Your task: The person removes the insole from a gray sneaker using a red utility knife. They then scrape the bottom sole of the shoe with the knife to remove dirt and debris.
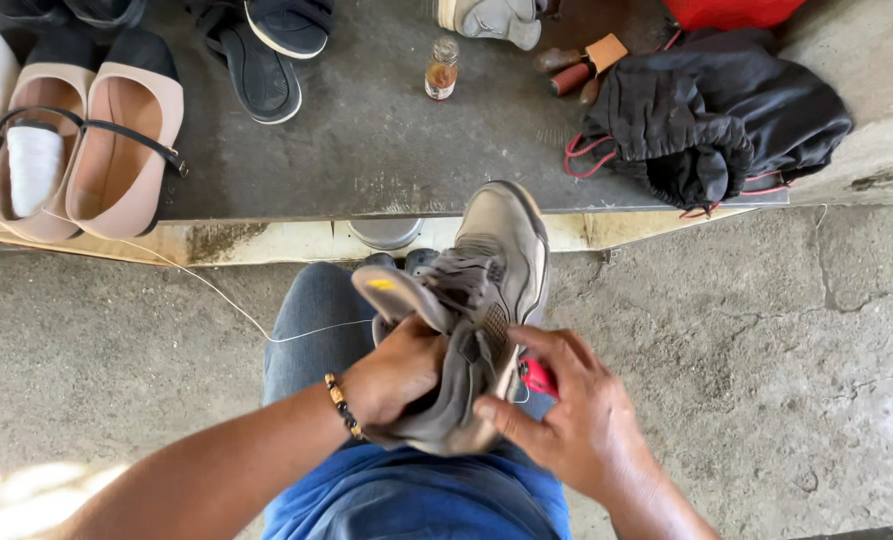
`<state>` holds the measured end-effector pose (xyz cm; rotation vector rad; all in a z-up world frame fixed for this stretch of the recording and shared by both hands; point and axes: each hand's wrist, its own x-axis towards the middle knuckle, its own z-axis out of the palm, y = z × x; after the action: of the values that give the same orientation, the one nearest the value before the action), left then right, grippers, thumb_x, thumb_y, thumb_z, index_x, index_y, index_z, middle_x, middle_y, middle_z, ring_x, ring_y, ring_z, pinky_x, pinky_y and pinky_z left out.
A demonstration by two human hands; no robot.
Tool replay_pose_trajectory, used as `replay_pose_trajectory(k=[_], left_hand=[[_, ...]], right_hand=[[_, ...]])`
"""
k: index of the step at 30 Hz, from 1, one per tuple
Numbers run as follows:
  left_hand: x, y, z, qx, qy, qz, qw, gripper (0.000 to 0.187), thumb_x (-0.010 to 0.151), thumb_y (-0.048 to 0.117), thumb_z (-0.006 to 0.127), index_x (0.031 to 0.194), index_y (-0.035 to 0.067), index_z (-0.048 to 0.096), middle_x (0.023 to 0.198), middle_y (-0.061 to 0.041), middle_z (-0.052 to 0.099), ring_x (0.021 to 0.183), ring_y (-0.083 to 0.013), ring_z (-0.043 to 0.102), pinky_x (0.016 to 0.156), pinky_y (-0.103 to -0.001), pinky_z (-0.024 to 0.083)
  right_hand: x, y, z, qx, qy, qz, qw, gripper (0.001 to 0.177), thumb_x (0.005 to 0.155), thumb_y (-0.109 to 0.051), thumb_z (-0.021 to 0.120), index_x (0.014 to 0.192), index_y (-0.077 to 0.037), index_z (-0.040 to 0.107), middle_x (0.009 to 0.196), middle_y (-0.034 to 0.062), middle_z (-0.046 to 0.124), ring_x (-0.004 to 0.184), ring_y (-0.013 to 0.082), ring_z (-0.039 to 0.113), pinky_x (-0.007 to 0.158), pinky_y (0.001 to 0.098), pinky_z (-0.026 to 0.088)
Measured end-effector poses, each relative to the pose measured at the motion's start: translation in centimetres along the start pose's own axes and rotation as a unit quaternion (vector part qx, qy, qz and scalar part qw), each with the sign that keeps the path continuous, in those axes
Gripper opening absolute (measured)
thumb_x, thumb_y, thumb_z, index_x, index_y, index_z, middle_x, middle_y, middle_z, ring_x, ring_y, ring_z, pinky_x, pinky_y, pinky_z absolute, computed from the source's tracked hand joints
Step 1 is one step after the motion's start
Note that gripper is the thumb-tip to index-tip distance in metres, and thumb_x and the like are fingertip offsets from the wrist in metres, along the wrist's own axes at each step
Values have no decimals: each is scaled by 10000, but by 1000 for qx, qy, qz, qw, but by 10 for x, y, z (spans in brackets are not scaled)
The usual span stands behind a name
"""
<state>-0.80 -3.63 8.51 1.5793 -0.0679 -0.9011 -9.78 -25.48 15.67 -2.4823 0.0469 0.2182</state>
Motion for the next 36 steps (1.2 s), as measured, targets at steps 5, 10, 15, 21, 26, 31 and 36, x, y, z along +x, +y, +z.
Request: replay_pose_trajectory(k=[5,10,15,21,26,31,36], left_hand=[[-27,-46,41,207,73,121,968,270,894,192,668,1106,70,783,1107,-133,875,1019,-317,818,942,-431,639],[-71,36,70,-512,97,-155,840,104,1006,36,708,1048,-24,782,974,-189,785,875,-287,748,825,-454,653],[-58,39,25,564,26,310,765,163,983,192,605,932,133,749,960,-123,759,891,-358,734,781,-501,582],[-19,-10,-1,561,13,393,729,854,1060,782,477,794,44,814,821,-198,792,1181,-414,733,1076,-528,514],[-27,-51,14,610,13,390,690,823,887,810,667,954,1,798,923,-222,750,1176,-420,689,1183,-566,431],[-17,-3,5,593,54,379,708,846,991,828,551,939,21,798,895,-188,743,1063,-379,712,1143,-549,456],[48,-30,15,553,94,331,759,188,919,362,729,947,179,762,989,-35,728,865,-302,795,697,-422,663]], right_hand=[[-22,-8,-1,10,-30,-13,999,1172,702,-780,943,1657,-222,558,1548,56,673,1346,304,760,1037,508,617],[23,4,-33,75,-56,-44,995,726,754,-190,782,1478,-165,740,1400,55,878,1200,187,878,1012,322,639],[93,13,-37,-93,-211,-57,971,564,943,-397,700,1496,-322,783,1164,13,932,944,226,879,903,413,612],[132,55,-2,-57,-54,42,996,280,797,-465,897,989,-262,885,763,115,803,895,420,821,789,553,617],[112,14,-4,-115,9,-47,992,152,814,-385,870,955,-330,854,768,-2,793,795,334,821,772,490,644],[147,13,3,-106,-35,63,992,236,842,-450,823,1039,-332,875,855,52,827,955,400,830,867,572,651],[131,6,-10,-72,-58,40,995,314,818,-392,861,1101,-260,891,945,90,856,1016,391,833,890,579,642]])
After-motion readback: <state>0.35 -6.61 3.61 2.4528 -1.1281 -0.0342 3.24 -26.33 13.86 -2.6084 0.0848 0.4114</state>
